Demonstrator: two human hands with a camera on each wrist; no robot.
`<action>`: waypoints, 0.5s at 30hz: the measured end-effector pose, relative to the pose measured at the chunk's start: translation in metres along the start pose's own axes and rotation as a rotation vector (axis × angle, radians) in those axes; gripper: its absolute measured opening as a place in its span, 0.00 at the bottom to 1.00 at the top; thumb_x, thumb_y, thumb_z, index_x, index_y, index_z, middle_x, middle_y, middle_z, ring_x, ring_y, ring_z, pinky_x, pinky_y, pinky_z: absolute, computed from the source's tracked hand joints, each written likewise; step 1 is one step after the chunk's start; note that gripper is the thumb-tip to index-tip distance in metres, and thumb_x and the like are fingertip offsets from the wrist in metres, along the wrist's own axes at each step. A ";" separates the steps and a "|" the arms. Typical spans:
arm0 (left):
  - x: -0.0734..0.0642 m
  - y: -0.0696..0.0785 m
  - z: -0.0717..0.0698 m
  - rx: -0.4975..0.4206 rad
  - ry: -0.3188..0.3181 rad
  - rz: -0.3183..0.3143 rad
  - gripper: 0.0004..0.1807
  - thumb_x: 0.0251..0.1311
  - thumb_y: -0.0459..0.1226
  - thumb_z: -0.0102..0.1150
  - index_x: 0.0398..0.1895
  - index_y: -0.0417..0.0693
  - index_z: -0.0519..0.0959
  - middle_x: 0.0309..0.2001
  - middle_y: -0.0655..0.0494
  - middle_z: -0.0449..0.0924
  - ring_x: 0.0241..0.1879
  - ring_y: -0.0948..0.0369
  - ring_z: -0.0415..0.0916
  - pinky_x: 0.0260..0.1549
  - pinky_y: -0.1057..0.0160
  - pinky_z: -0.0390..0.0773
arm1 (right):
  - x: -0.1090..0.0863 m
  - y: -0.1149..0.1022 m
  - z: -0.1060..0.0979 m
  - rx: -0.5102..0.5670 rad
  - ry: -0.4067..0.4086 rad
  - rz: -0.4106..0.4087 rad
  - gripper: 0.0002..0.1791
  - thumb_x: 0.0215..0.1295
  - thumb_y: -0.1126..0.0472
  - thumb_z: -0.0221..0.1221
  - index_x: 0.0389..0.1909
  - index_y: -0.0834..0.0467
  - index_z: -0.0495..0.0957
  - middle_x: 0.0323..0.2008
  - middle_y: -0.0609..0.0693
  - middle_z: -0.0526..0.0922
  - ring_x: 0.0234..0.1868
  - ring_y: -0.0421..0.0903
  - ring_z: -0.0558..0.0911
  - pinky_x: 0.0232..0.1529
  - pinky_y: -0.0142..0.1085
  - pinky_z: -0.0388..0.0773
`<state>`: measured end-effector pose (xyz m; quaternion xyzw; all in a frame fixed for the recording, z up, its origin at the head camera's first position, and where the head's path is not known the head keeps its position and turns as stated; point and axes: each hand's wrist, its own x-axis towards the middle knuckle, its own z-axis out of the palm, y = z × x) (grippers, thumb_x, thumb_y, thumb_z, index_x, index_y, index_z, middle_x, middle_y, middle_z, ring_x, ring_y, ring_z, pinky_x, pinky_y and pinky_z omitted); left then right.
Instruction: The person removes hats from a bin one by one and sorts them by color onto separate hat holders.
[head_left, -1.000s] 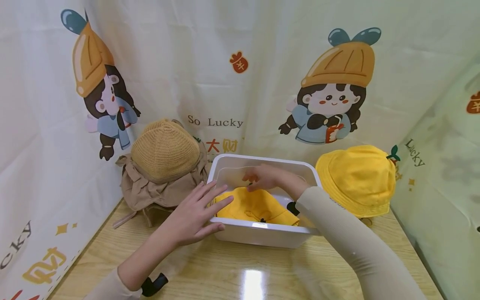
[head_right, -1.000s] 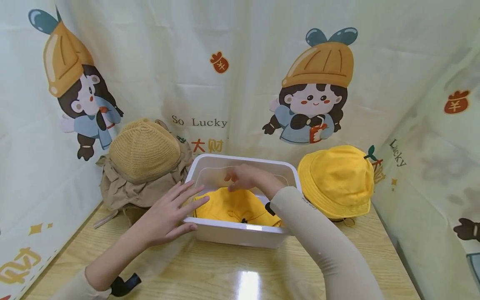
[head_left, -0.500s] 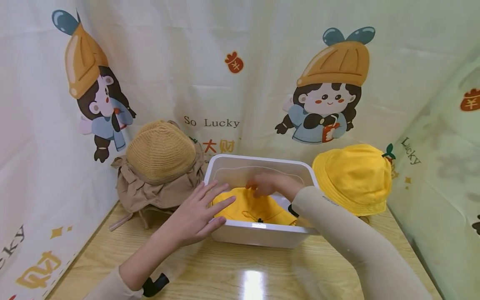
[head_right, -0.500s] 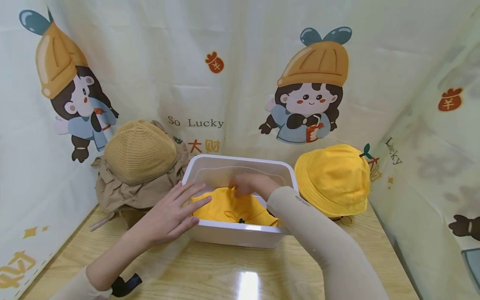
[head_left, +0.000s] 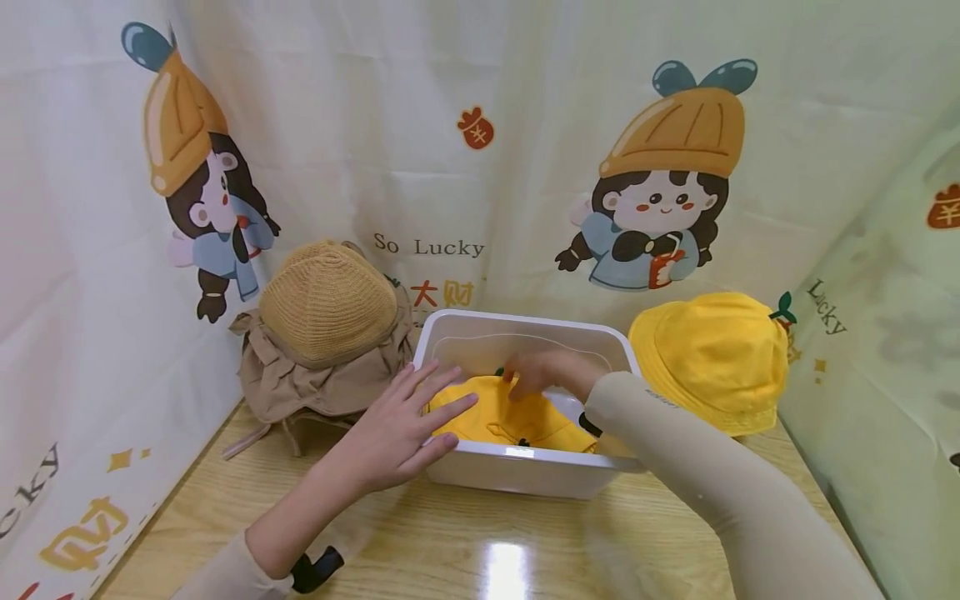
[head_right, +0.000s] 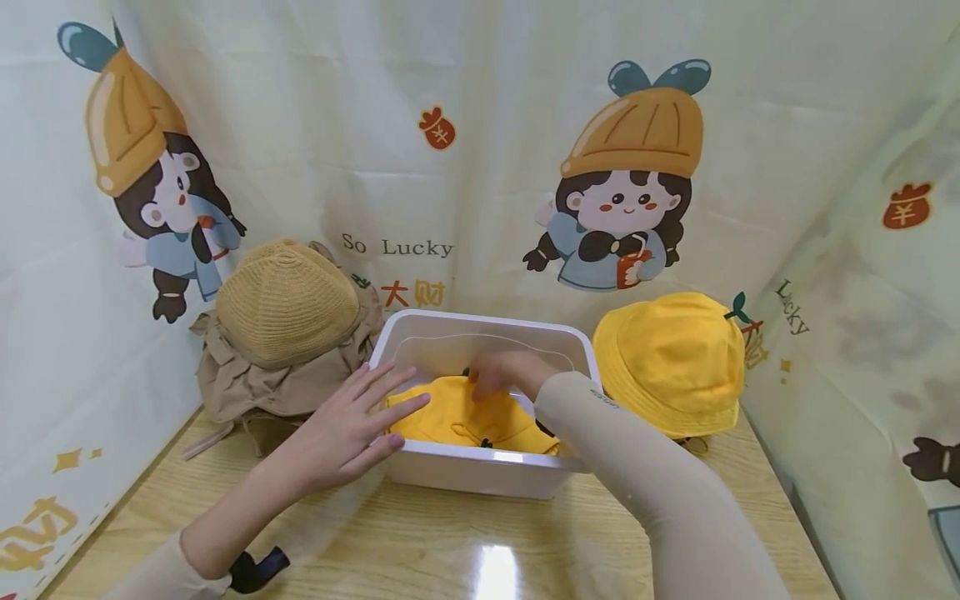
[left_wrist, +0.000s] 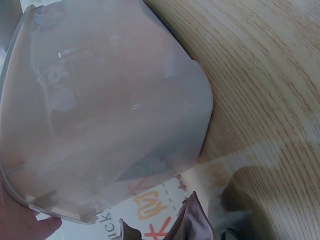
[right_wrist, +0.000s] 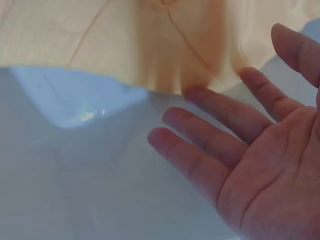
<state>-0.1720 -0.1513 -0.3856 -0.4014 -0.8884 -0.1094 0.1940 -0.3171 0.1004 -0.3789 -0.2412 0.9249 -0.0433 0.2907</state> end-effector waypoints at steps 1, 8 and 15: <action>0.000 0.000 0.000 0.000 -0.003 -0.001 0.28 0.77 0.58 0.31 0.76 0.69 0.62 0.78 0.54 0.55 0.76 0.45 0.50 0.70 0.35 0.54 | 0.001 -0.001 0.002 -0.011 0.003 -0.003 0.24 0.65 0.52 0.65 0.60 0.53 0.79 0.51 0.49 0.80 0.48 0.48 0.75 0.59 0.44 0.75; 0.001 0.001 0.001 0.003 -0.022 -0.005 0.28 0.76 0.58 0.35 0.76 0.70 0.62 0.78 0.54 0.54 0.77 0.45 0.50 0.70 0.35 0.55 | 0.003 -0.002 0.010 -0.013 0.038 0.050 0.20 0.63 0.54 0.67 0.54 0.56 0.80 0.40 0.48 0.79 0.42 0.48 0.75 0.52 0.41 0.77; 0.000 0.000 0.000 -0.006 -0.012 -0.011 0.28 0.77 0.58 0.31 0.75 0.68 0.64 0.78 0.55 0.54 0.76 0.45 0.51 0.70 0.36 0.54 | 0.022 0.009 0.017 -0.073 0.119 -0.076 0.13 0.56 0.58 0.70 0.44 0.50 0.85 0.39 0.46 0.80 0.40 0.46 0.75 0.47 0.39 0.75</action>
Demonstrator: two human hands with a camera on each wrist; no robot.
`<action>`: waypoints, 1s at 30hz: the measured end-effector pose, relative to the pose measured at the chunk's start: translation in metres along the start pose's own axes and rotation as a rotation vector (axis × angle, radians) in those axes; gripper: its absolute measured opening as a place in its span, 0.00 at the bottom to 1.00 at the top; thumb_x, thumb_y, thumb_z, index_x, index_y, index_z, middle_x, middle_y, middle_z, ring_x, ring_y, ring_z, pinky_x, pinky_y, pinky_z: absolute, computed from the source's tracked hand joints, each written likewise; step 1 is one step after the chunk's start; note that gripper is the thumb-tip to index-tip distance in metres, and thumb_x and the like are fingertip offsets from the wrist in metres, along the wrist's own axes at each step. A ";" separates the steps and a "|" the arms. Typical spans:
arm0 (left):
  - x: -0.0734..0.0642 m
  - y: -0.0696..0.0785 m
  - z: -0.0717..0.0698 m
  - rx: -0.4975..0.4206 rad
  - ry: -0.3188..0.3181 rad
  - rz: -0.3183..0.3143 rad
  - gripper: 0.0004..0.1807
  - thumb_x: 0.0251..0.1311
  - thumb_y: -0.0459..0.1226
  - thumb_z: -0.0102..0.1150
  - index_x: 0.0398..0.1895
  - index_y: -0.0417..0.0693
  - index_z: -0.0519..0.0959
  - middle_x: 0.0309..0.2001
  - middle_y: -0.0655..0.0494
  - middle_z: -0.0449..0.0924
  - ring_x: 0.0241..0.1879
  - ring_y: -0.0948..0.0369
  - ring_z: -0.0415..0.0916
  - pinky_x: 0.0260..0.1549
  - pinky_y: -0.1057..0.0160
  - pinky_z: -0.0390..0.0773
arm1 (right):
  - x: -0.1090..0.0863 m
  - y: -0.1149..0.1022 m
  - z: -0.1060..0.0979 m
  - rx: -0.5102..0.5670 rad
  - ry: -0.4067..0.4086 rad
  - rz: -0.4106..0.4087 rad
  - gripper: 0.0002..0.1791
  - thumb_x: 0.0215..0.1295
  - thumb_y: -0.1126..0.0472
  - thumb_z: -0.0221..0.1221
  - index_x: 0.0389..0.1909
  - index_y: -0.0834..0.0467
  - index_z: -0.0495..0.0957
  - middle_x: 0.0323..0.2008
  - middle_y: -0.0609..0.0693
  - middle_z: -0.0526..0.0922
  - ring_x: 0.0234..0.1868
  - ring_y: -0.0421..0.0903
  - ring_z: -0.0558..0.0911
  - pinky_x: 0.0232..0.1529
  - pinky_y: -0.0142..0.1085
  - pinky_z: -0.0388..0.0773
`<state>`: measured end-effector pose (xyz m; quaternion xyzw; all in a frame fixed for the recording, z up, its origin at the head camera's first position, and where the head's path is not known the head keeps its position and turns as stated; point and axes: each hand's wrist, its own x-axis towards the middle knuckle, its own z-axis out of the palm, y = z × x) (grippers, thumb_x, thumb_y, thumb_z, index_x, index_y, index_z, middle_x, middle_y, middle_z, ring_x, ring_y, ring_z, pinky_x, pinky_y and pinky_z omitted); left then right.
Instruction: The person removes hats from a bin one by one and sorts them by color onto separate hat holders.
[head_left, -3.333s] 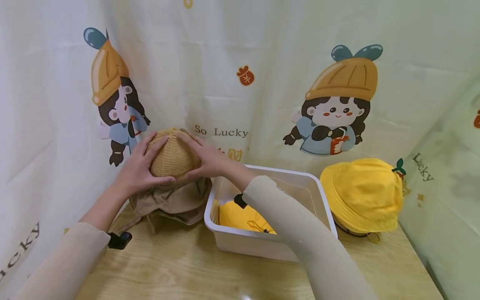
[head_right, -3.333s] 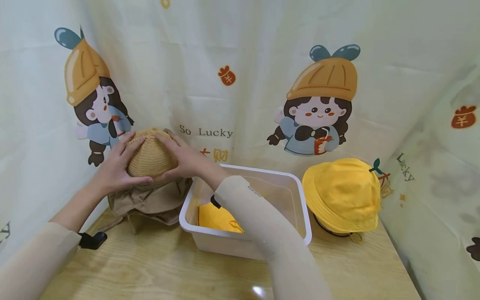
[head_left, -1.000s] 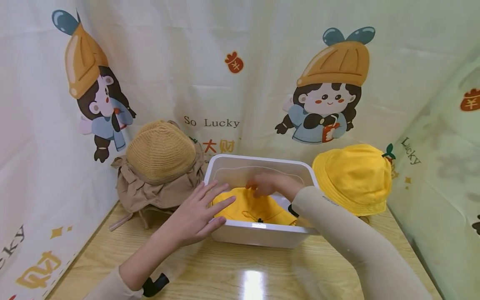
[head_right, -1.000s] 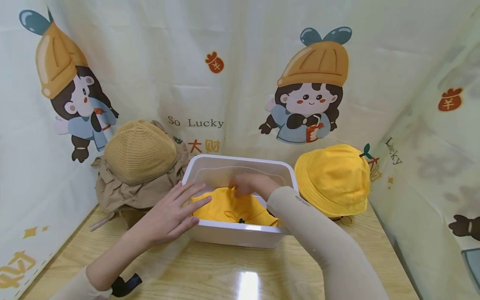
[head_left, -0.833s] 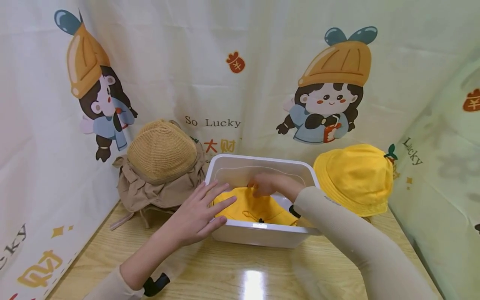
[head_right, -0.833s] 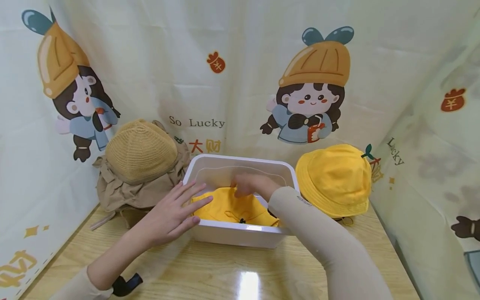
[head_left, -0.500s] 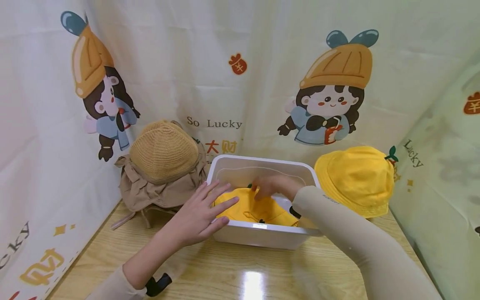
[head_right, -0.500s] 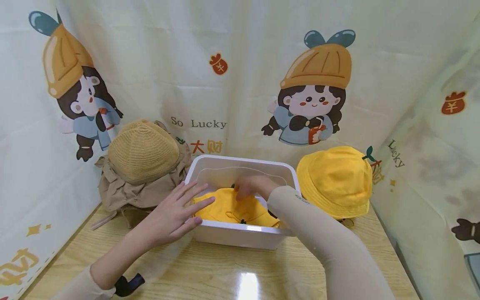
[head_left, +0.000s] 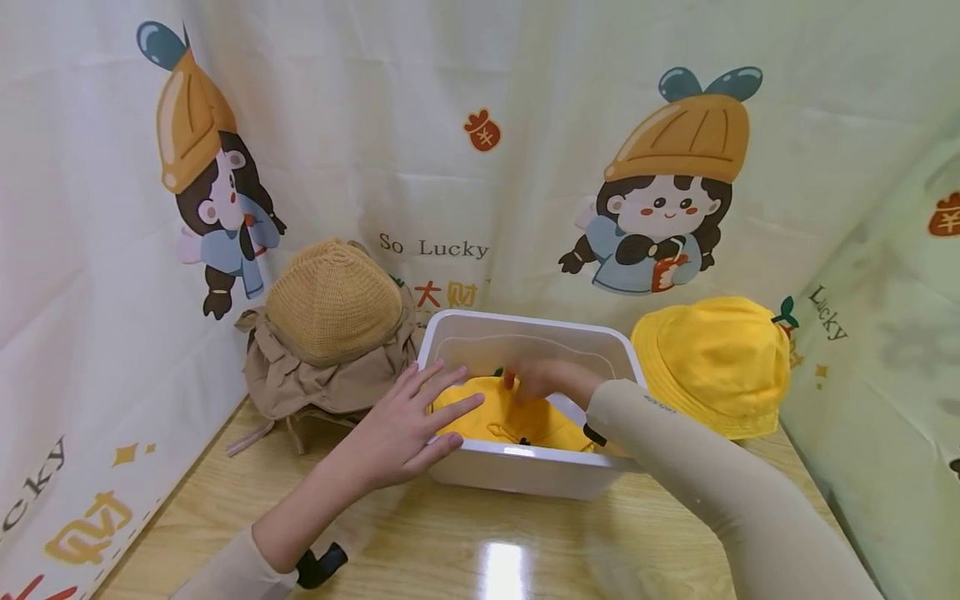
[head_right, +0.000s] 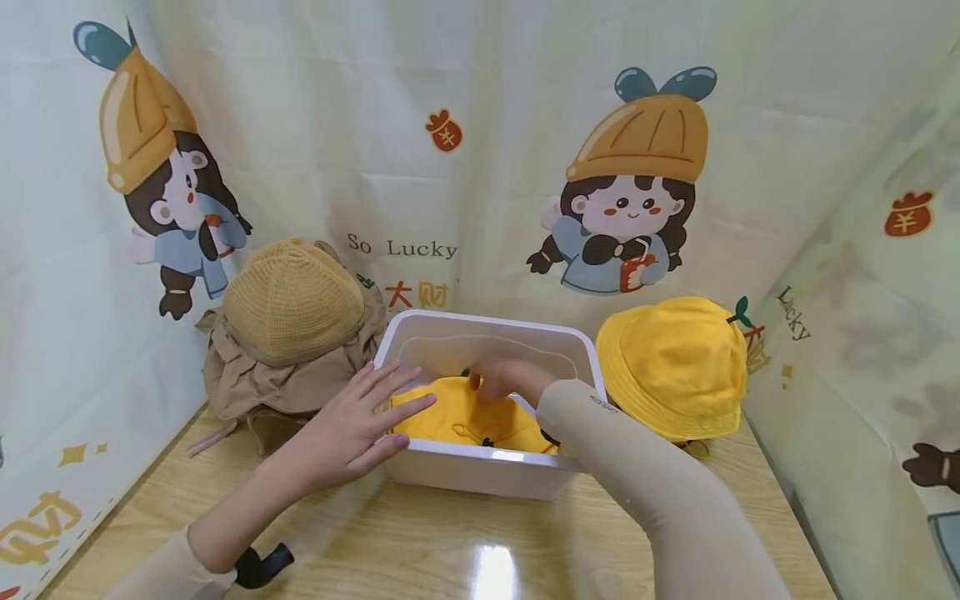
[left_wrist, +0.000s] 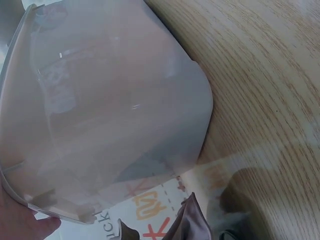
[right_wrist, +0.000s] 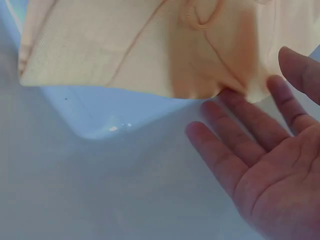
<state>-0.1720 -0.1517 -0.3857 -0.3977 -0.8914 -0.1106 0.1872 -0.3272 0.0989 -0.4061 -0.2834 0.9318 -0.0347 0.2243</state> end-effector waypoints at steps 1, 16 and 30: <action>0.000 0.000 0.000 0.000 0.003 0.003 0.28 0.77 0.58 0.30 0.75 0.68 0.64 0.78 0.55 0.55 0.76 0.45 0.51 0.70 0.36 0.54 | 0.000 0.001 0.000 0.023 0.014 -0.014 0.14 0.55 0.60 0.70 0.44 0.51 0.85 0.41 0.46 0.81 0.41 0.47 0.75 0.48 0.39 0.76; 0.000 -0.001 0.002 0.015 0.023 0.010 0.28 0.76 0.59 0.30 0.75 0.70 0.63 0.77 0.54 0.57 0.76 0.45 0.53 0.70 0.35 0.55 | -0.022 -0.009 -0.012 0.257 0.027 0.032 0.13 0.62 0.58 0.68 0.46 0.57 0.86 0.36 0.48 0.84 0.34 0.46 0.80 0.39 0.35 0.82; -0.001 -0.001 0.002 0.020 0.022 0.012 0.27 0.76 0.58 0.34 0.75 0.72 0.63 0.77 0.54 0.57 0.76 0.46 0.52 0.70 0.36 0.55 | -0.046 -0.007 -0.052 0.250 0.149 -0.037 0.05 0.63 0.59 0.68 0.38 0.54 0.86 0.30 0.48 0.83 0.24 0.44 0.80 0.27 0.32 0.81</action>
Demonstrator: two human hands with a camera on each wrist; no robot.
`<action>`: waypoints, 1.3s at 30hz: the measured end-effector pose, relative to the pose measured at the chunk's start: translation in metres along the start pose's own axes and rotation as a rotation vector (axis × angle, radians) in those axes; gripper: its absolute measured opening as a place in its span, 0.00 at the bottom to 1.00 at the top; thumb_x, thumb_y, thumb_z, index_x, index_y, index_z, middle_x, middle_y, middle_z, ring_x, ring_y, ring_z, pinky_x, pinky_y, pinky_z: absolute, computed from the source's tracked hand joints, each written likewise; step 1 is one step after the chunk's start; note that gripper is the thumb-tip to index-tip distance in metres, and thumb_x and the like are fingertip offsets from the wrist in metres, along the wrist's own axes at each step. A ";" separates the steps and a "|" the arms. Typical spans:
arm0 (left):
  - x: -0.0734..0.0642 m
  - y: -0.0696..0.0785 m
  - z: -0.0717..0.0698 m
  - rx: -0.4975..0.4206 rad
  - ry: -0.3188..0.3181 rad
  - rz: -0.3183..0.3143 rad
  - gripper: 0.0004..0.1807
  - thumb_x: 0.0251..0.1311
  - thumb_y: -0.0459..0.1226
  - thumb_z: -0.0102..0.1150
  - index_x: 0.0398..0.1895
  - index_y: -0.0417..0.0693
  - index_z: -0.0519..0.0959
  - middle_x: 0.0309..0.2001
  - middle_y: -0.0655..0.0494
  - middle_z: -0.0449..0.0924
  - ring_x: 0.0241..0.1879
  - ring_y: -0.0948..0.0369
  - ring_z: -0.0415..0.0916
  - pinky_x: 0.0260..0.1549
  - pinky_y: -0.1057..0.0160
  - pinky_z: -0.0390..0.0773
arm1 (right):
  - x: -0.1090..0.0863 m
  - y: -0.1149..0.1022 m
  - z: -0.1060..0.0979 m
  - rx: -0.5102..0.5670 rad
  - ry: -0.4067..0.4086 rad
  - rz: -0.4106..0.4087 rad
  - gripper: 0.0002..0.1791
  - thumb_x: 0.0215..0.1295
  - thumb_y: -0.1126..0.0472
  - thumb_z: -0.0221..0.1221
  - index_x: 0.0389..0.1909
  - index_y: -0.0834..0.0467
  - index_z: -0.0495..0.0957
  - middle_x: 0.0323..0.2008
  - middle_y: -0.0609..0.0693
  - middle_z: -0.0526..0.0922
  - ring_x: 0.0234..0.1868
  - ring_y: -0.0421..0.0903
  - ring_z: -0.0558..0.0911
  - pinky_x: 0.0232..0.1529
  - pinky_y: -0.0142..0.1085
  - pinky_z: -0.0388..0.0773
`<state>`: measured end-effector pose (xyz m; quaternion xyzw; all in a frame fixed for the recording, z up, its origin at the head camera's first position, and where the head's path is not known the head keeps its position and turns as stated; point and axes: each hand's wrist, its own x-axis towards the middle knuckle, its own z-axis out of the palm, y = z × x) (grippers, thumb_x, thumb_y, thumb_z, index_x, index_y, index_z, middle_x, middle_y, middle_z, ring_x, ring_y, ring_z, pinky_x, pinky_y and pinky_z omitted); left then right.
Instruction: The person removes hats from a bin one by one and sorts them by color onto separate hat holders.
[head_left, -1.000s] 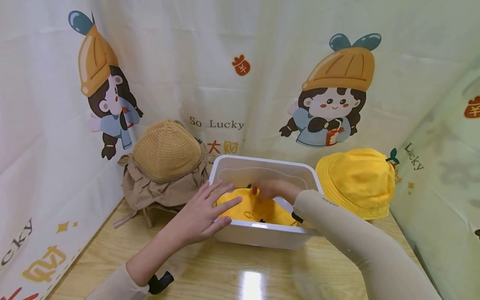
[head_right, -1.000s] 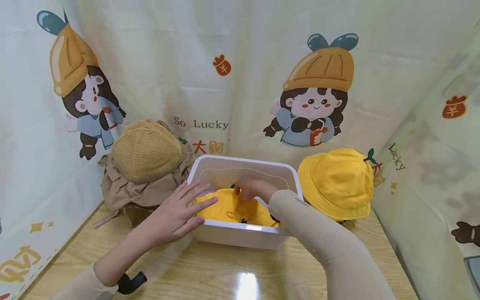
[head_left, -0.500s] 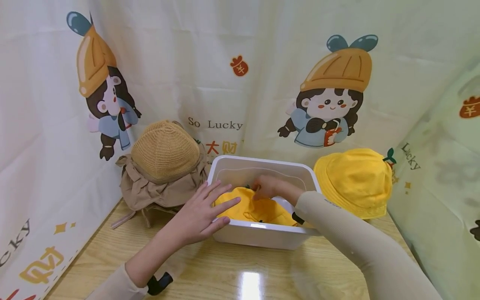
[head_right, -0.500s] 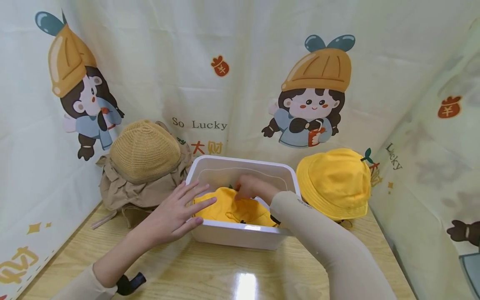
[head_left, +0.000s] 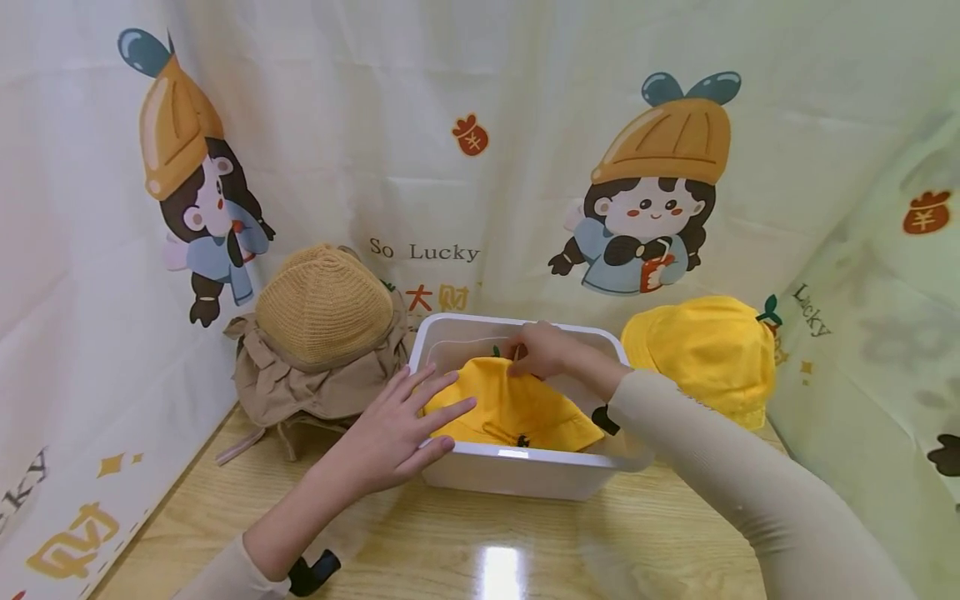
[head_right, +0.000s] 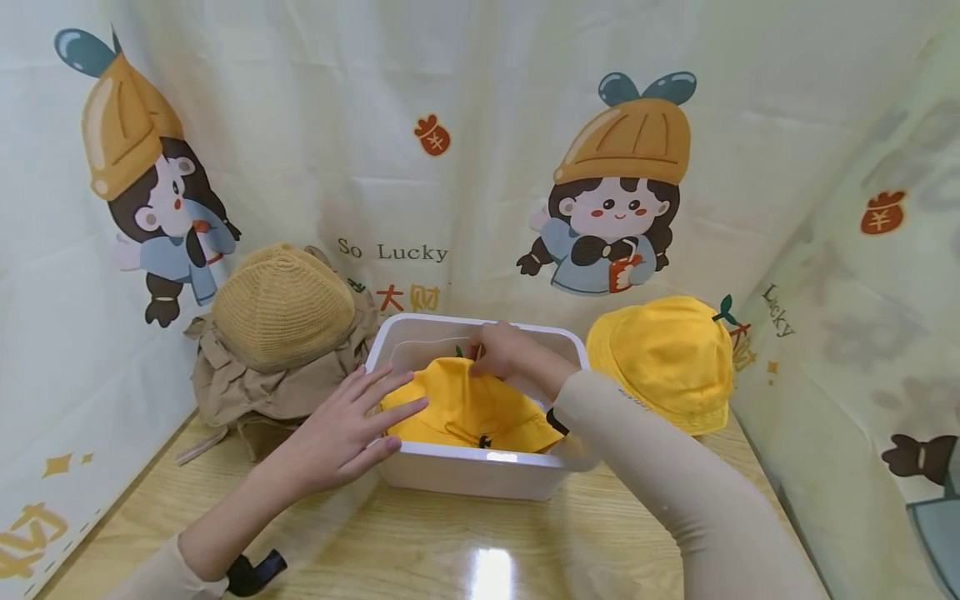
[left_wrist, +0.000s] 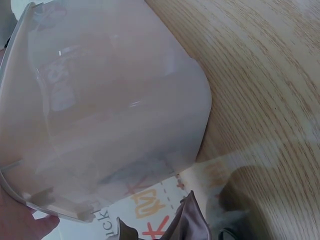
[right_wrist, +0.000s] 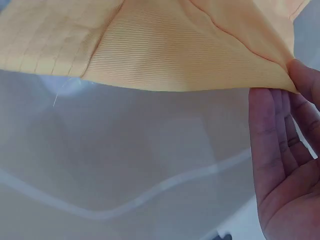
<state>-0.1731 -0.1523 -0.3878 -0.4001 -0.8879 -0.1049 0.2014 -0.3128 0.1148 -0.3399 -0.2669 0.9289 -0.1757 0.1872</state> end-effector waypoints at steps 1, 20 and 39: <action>-0.001 0.000 0.000 0.005 -0.006 -0.003 0.27 0.76 0.58 0.35 0.75 0.73 0.62 0.77 0.54 0.57 0.76 0.46 0.52 0.70 0.36 0.55 | -0.002 -0.001 -0.005 0.000 0.009 -0.003 0.05 0.63 0.58 0.68 0.39 0.54 0.86 0.30 0.47 0.83 0.24 0.44 0.80 0.27 0.32 0.81; 0.000 0.004 -0.002 -0.018 -0.044 -0.024 0.26 0.76 0.56 0.39 0.74 0.70 0.65 0.78 0.56 0.53 0.77 0.42 0.49 0.70 0.35 0.53 | -0.042 0.003 -0.053 -0.047 0.314 -0.089 0.09 0.64 0.56 0.68 0.42 0.53 0.86 0.28 0.45 0.83 0.31 0.45 0.78 0.33 0.36 0.77; 0.001 0.002 -0.003 -0.014 -0.041 -0.019 0.25 0.76 0.56 0.37 0.73 0.72 0.66 0.77 0.51 0.58 0.78 0.45 0.46 0.70 0.35 0.53 | -0.082 0.004 -0.109 0.058 0.565 -0.077 0.11 0.65 0.54 0.66 0.44 0.55 0.85 0.33 0.51 0.84 0.27 0.47 0.80 0.28 0.34 0.79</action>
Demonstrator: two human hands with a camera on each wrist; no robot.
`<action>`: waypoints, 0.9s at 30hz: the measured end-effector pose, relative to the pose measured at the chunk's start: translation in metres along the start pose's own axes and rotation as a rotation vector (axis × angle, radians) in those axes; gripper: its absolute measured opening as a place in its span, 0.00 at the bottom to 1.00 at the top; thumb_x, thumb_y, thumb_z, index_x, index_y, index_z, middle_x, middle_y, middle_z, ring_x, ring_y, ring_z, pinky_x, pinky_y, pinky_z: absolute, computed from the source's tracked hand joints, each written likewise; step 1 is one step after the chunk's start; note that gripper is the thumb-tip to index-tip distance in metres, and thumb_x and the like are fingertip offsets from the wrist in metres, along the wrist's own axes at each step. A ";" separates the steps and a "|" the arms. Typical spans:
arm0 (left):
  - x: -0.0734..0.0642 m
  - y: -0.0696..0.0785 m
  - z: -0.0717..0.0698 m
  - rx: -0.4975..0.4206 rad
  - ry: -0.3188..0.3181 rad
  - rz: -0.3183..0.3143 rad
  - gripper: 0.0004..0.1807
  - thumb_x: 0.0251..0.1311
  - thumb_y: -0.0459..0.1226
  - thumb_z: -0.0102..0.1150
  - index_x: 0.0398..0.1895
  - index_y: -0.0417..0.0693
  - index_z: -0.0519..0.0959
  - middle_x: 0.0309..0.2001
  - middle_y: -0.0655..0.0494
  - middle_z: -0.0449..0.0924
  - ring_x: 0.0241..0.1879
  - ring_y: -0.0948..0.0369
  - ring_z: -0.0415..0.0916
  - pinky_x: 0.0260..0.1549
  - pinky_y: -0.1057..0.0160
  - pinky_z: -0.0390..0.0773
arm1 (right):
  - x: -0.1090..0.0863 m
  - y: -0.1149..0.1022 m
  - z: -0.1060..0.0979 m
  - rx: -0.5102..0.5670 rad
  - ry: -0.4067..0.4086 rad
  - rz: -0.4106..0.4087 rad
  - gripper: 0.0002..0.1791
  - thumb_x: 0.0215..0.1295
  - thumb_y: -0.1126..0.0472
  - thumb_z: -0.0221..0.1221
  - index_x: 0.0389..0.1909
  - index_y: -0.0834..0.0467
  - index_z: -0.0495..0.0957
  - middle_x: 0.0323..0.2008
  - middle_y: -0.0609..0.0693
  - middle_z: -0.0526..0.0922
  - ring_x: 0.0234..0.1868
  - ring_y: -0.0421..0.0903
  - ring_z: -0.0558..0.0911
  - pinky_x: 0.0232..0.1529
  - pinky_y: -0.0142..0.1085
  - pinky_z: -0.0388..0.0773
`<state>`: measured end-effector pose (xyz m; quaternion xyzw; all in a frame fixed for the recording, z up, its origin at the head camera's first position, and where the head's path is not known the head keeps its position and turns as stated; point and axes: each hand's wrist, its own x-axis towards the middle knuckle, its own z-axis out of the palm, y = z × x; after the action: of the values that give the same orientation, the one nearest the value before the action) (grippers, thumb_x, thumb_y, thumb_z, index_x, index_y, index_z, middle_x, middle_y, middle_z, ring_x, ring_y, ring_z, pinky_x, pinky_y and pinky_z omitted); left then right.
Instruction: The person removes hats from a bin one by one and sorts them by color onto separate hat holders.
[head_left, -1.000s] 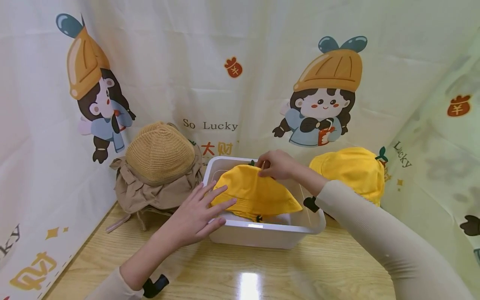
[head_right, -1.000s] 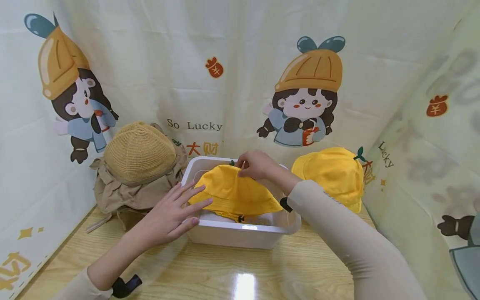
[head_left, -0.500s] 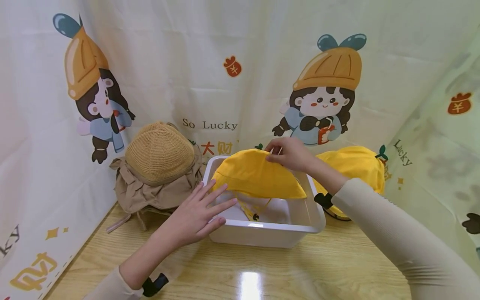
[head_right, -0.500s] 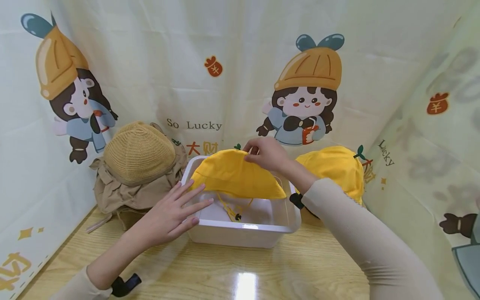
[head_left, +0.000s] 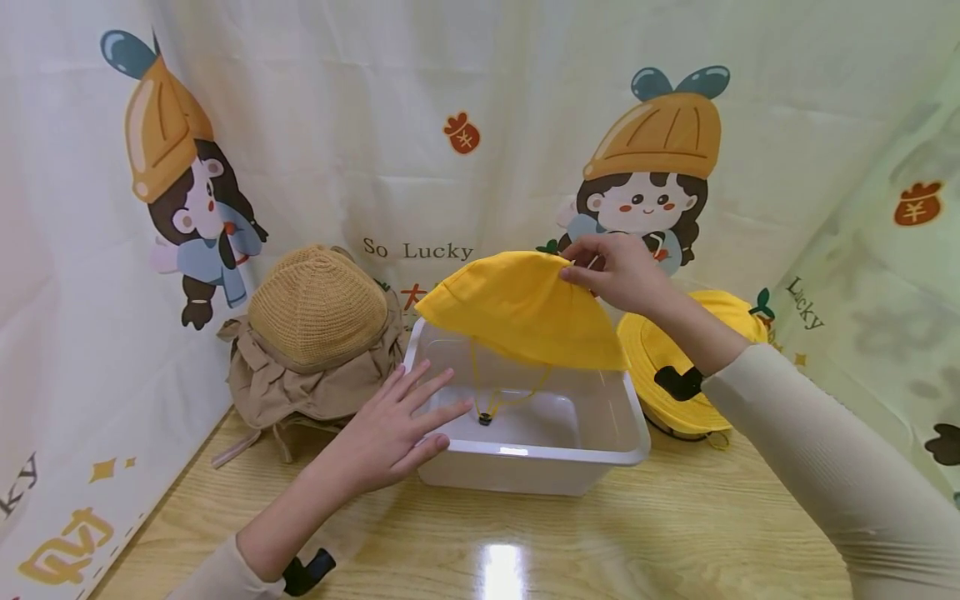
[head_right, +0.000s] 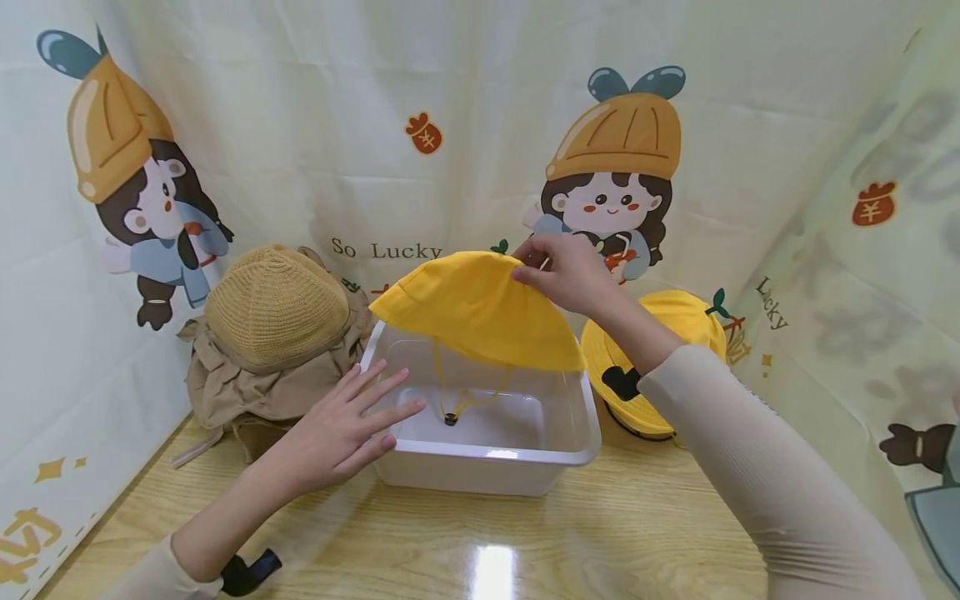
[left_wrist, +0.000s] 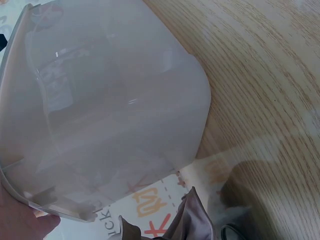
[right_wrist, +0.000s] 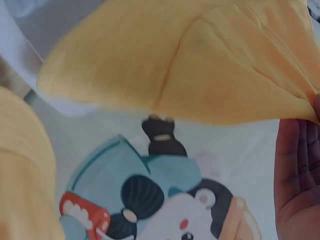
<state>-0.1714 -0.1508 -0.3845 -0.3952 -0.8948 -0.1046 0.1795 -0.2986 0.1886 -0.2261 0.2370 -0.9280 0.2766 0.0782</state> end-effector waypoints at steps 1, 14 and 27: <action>0.000 0.000 0.000 -0.001 -0.001 0.000 0.25 0.76 0.56 0.38 0.73 0.72 0.65 0.77 0.51 0.57 0.78 0.45 0.46 0.70 0.35 0.52 | -0.001 0.001 -0.004 0.002 0.015 -0.007 0.11 0.66 0.54 0.66 0.44 0.56 0.85 0.33 0.51 0.84 0.27 0.47 0.80 0.27 0.33 0.78; 0.000 0.001 0.002 0.006 0.013 0.014 0.24 0.76 0.55 0.40 0.73 0.72 0.66 0.77 0.53 0.57 0.77 0.44 0.50 0.70 0.35 0.54 | -0.018 0.015 -0.047 -0.054 0.173 -0.036 0.09 0.64 0.56 0.68 0.42 0.54 0.86 0.34 0.51 0.86 0.29 0.39 0.80 0.29 0.23 0.74; 0.001 0.000 -0.001 0.008 0.003 0.007 0.25 0.76 0.54 0.40 0.73 0.72 0.66 0.78 0.54 0.55 0.77 0.45 0.50 0.70 0.36 0.53 | -0.035 0.030 -0.088 -0.035 0.249 0.061 0.14 0.66 0.54 0.65 0.47 0.57 0.85 0.32 0.39 0.83 0.30 0.36 0.79 0.28 0.21 0.73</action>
<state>-0.1713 -0.1503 -0.3836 -0.3976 -0.8935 -0.1008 0.1828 -0.2813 0.2731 -0.1768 0.1712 -0.9226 0.2897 0.1884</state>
